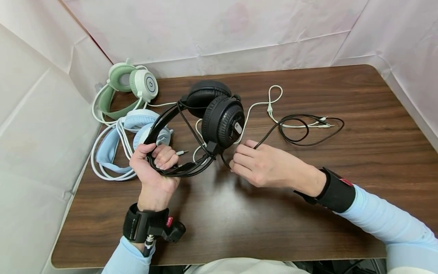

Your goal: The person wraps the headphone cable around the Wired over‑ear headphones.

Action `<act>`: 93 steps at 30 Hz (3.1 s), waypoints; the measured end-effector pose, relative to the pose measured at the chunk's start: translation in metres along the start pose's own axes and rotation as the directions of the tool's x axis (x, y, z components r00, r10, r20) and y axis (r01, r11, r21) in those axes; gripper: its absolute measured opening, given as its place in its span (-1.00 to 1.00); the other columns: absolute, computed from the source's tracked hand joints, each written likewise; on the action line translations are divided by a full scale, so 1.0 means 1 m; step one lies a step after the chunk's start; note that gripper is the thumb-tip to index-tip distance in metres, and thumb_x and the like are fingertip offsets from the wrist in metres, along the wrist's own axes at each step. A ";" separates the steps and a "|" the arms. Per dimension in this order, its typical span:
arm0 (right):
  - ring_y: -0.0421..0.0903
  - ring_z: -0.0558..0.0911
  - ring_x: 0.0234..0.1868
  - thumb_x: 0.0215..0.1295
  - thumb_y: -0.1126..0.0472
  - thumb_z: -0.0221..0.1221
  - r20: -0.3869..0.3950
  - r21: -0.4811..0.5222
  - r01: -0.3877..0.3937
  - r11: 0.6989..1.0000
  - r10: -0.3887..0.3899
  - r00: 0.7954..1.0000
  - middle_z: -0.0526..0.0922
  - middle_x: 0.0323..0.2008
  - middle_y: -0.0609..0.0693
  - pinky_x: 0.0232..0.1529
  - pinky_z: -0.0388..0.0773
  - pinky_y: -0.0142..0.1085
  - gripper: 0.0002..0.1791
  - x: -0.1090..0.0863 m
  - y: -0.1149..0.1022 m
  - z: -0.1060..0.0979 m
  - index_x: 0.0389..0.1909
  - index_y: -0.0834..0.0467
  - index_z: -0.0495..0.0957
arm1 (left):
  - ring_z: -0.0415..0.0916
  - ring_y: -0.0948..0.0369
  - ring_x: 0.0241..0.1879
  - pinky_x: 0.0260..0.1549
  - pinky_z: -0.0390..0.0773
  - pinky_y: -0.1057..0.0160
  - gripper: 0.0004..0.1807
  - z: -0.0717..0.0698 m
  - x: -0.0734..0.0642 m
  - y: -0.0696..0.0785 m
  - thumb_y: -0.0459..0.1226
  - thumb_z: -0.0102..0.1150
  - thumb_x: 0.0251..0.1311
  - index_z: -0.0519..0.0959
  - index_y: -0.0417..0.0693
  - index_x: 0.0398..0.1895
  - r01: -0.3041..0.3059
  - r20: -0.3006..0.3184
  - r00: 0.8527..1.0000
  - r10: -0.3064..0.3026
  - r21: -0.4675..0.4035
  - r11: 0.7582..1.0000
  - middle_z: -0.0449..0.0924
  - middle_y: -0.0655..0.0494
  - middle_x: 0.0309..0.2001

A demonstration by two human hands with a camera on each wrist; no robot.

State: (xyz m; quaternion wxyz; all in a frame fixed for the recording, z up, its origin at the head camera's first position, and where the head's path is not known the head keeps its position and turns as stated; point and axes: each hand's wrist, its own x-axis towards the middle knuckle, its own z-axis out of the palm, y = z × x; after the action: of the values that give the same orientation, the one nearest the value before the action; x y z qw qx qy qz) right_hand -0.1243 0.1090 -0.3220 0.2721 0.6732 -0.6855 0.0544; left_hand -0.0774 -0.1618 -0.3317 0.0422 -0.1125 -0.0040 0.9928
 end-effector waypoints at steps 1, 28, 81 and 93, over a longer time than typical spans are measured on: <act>0.02 0.44 -0.29 0.33 0.39 -0.17 -0.002 -0.009 0.008 1.000 -0.008 1.000 0.44 -0.37 0.06 -0.29 0.41 -0.22 -0.75 0.001 -0.001 -0.001 -0.22 0.30 0.50 | -0.07 0.34 -0.79 -0.81 0.08 0.42 -0.77 0.000 0.000 0.000 -0.37 -0.08 -0.11 0.10 -0.01 -0.68 -0.005 -0.001 1.000 0.005 0.005 1.000 -0.02 0.25 -0.74; 0.07 0.55 -0.20 0.25 0.42 -0.05 -0.119 -0.150 0.160 0.976 -0.179 0.977 0.53 -0.34 0.11 -0.14 0.53 -0.15 -0.84 0.020 -0.008 -0.022 -0.30 0.36 0.51 | -0.10 0.34 -0.80 -0.81 0.03 0.45 -0.69 -0.001 0.002 -0.003 -0.40 -0.16 0.02 0.04 0.04 -0.74 -0.060 0.041 0.998 0.052 0.251 0.966 -0.07 0.25 -0.74; 0.03 0.46 -0.10 0.31 0.50 -0.15 0.078 0.004 0.028 1.000 -0.028 0.997 0.48 -0.21 0.02 -0.16 0.47 -0.18 -0.59 0.021 0.003 -0.046 -0.01 0.09 0.54 | -0.19 0.33 -0.79 -0.82 -0.12 0.49 -0.66 -0.003 -0.006 -0.016 -0.46 -0.04 0.01 0.04 0.00 -0.66 0.042 0.275 0.923 -0.270 0.624 0.780 -0.13 0.22 -0.70; 0.06 0.45 -0.16 0.35 0.34 0.03 -0.002 0.127 -0.026 0.992 0.027 1.000 0.44 -0.30 0.03 -0.31 0.39 -0.20 -0.80 0.019 0.014 -0.044 -0.14 0.09 0.59 | -0.19 0.33 -0.79 -0.82 -0.10 0.50 -0.67 -0.006 -0.008 -0.020 -0.49 -0.08 0.03 0.06 -0.01 -0.66 0.052 0.294 0.904 -0.311 0.647 0.761 -0.12 0.20 -0.68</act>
State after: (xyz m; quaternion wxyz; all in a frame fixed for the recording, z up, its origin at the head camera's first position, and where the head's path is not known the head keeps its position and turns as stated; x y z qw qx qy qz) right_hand -0.1238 0.1131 -0.2722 0.2292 0.6799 -0.6889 0.1029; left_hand -0.0665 -0.1430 -0.3350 0.1734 0.1058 0.3059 0.9302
